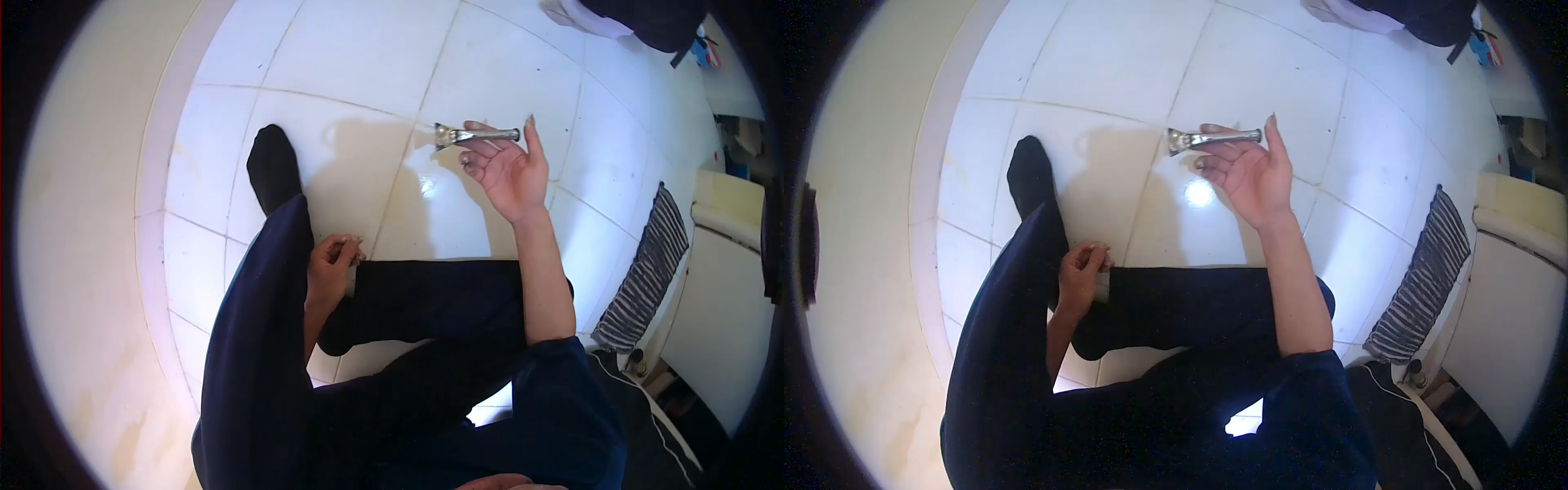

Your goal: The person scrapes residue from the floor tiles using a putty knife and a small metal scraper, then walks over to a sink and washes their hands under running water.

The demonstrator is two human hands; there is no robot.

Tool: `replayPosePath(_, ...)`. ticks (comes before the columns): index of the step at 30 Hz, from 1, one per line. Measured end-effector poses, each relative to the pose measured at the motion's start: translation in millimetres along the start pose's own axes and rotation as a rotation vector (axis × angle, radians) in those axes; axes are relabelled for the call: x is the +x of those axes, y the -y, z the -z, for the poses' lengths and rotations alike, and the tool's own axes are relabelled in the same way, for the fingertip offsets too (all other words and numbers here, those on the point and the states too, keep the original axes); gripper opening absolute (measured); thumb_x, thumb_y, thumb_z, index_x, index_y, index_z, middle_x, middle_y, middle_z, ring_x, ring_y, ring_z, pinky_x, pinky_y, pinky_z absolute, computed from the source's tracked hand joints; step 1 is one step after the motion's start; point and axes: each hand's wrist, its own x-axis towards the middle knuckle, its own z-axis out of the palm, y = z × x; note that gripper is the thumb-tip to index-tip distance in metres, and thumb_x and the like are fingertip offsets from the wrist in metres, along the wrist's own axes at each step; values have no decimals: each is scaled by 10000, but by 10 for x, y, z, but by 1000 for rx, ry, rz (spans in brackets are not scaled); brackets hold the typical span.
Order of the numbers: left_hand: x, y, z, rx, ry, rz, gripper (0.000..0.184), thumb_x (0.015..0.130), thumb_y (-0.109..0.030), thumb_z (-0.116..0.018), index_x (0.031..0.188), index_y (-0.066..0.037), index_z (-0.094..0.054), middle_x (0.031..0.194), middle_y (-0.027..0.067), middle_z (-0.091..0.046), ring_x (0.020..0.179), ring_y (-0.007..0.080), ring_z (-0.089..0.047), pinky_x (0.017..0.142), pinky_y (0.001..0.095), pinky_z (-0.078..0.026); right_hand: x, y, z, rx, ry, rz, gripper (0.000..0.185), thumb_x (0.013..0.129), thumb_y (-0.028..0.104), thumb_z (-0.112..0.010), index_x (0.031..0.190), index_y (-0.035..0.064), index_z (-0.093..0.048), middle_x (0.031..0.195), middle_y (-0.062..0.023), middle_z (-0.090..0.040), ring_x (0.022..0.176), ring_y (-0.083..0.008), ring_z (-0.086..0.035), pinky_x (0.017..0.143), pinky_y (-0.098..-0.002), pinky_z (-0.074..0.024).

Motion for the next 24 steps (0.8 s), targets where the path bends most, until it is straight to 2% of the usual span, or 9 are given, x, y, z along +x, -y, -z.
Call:
replayPosePath(3,-13,-5,-17,-23,-6,-20,163,992,-161,-626,995,-1,-659,781,25,-642,745,100,-601,726,259,-484,-15,-21,-25,108,130,-66,823,1042,581,-208,1369,-132,-458,1217,-292,-634,987,-322,-643,927,-386,-504)
replayPosePath(6,5,2,-21,-29,19,-34,149,990,-153,-629,991,-7,-662,783,24,-648,745,98,-604,726,256,-484,-23,-39,-42,171,153,-99,806,1054,561,-175,1387,-121,-446,1223,-301,-627,967,-323,-650,905,-395,-514)
replayPosePath(9,-20,-82,-50,22,-5,-1,149,990,-159,-631,990,-13,-661,783,24,-653,741,95,-603,719,255,-481,-38,-35,-107,103,66,-105,707,1073,502,-236,1323,-103,-504,1176,-287,-648,949,-311,-657,868,-383,-532)
replayPosePath(12,-13,-47,-36,-10,11,-24,154,988,-167,-636,995,-15,-661,797,28,-662,747,91,-604,717,256,-480,-5,-105,36,137,50,-59,525,1081,392,-356,1208,-77,-557,1063,-248,-676,910,-281,-666,823,-365,-548)
replayPosePath(15,-12,-41,-38,1,-1,-23,162,990,-173,-632,996,-13,-660,814,32,-668,752,87,-600,721,256,-478,52,-197,89,-39,-65,-41,375,1070,297,-440,1102,-53,-569,875,-150,-646,768,-221,-618,707,-320,-515)
replayPosePath(18,-6,-64,-39,38,3,-38,164,996,-175,-621,994,-14,-654,827,38,-673,755,85,-594,727,254,-476,59,-215,-43,-16,-43,-66,333,1070,267,-444,1088,-43,-564,761,-68,-557,635,-161,-483,607,-288,-422)
replayPosePath(21,-3,-85,-65,71,-29,17,162,996,-175,-620,990,-15,-647,829,41,-672,757,88,-594,724,256,-475,78,-242,-37,25,-5,-84,317,1070,279,-440,1054,-13,-560,701,-27,-467,598,-129,-365,570,-266,-334)
replayPosePath(24,-12,-87,-65,49,-19,0,158,992,-168,-623,982,-12,-644,836,46,-678,762,95,-606,724,258,-481,57,-235,-71,104,53,-120,313,1071,299,-434,1022,16,-560,655,-4,-425,586,-120,-350,557,-266,-312)
